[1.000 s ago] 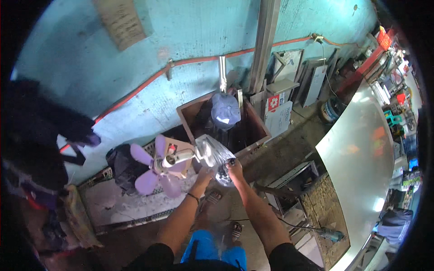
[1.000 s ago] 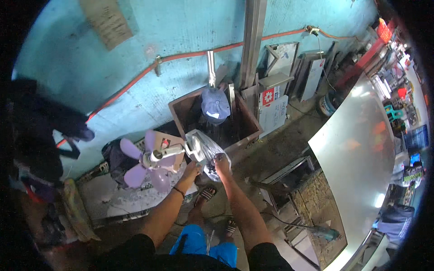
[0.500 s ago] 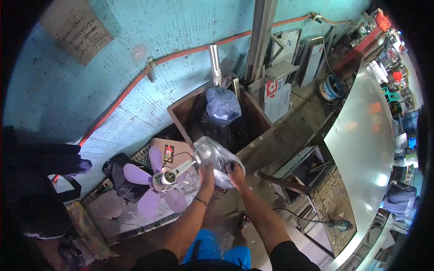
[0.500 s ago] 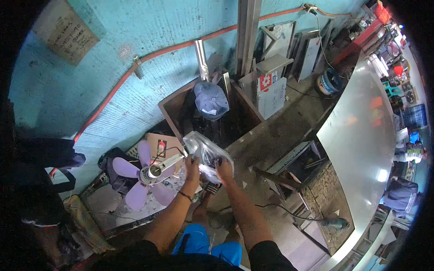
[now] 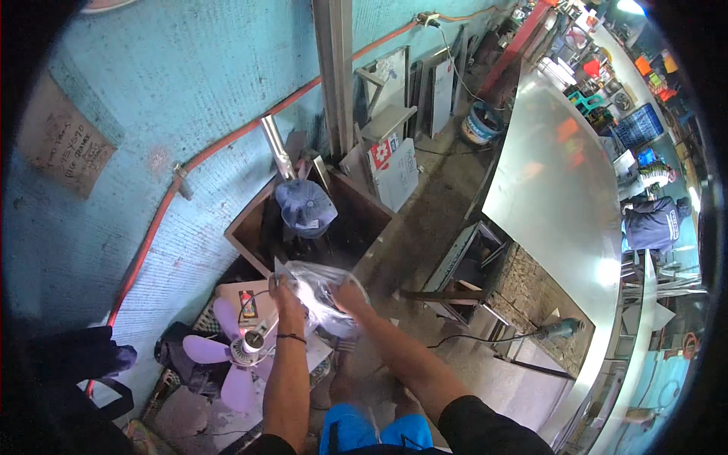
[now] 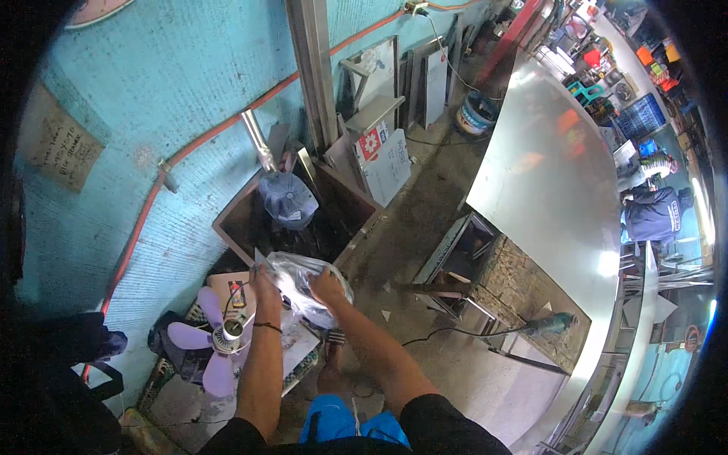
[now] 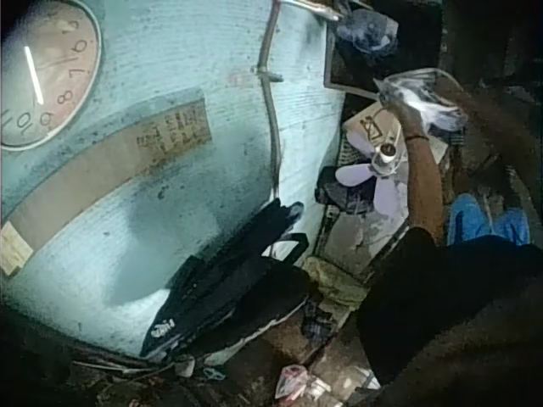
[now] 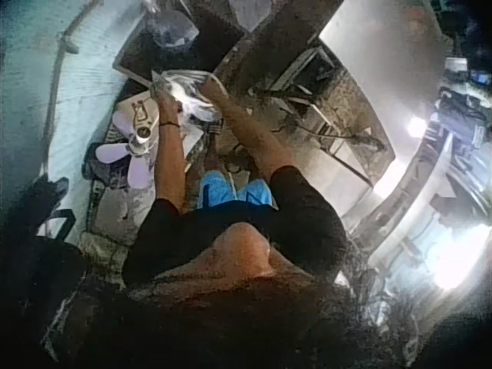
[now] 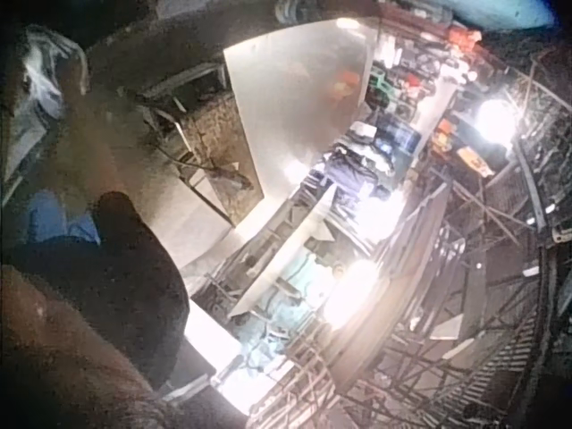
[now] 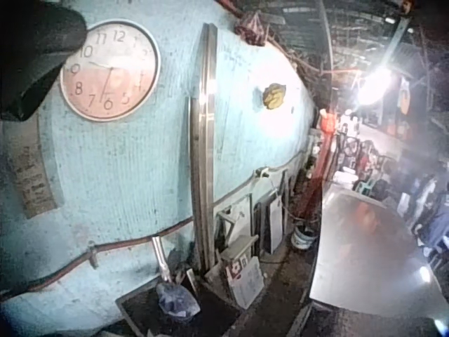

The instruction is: Sorting through a bag of small metal components and organizing metal panels in a workshop.

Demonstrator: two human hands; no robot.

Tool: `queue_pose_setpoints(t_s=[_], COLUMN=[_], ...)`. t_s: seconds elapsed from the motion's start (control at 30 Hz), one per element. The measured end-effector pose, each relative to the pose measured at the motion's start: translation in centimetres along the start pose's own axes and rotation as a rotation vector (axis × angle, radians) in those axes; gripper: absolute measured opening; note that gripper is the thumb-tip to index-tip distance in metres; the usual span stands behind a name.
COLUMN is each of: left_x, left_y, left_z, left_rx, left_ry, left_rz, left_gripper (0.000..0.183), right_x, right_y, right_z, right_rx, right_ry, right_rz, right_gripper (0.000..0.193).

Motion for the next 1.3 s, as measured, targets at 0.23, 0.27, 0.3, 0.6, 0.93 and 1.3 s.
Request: queue_pose_setpoints(t_s=[0.23, 0.27, 0.3, 0.6, 0.93, 1.3], left_x=[-0.6, 0.8, -0.4, -2.3, -5.9, 3.0], left_y=[3.5, 3.6, 5.0, 6.4, 19.0, 11.2], left_z=[2.0, -2.2, -0.8, 3.2, -2.2, -4.9], left_rx=[0.716, 0.048, -0.037, 0.421, 0.014, -0.219], left_ry=[0.571, 0.152, -0.034, 0.615, 0.095, 0.549], left_rz=[-0.156, -0.081, -0.038, -0.039, 0.048, -0.184], left_gripper=[0.058, 0.05, 0.044, 0.027, 0.027, 0.019], right_x=[1.9, -0.6, -0.4, 2.2, 3.4, -13.1], right_y=[1.2, 2.1, 1.4, 2.1, 2.3, -6.7], right_z=[-3.0, 2.4, 1.0, -2.5, -5.2, 0.8], right_rx=[-0.4, -0.043, -0.024, -0.186, -0.681, -0.223], right_ry=[-0.28, -0.055, -0.021, 0.081, -0.233, -0.155], right_rz=[-0.063, 0.071, 0.024, 0.002, 0.184, 0.634], right_gripper=[0.074, 0.079, 0.078, 0.059, 0.051, 0.051])
Point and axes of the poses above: each hand's wrist, its own y-axis towards the middle knuckle, its own x-axis out of the palm, z = x × y, the point moved 9 cm from there along y, towards the middle knuckle, and after that the axes turned 9 degrees about z, right-handed, at the moved point
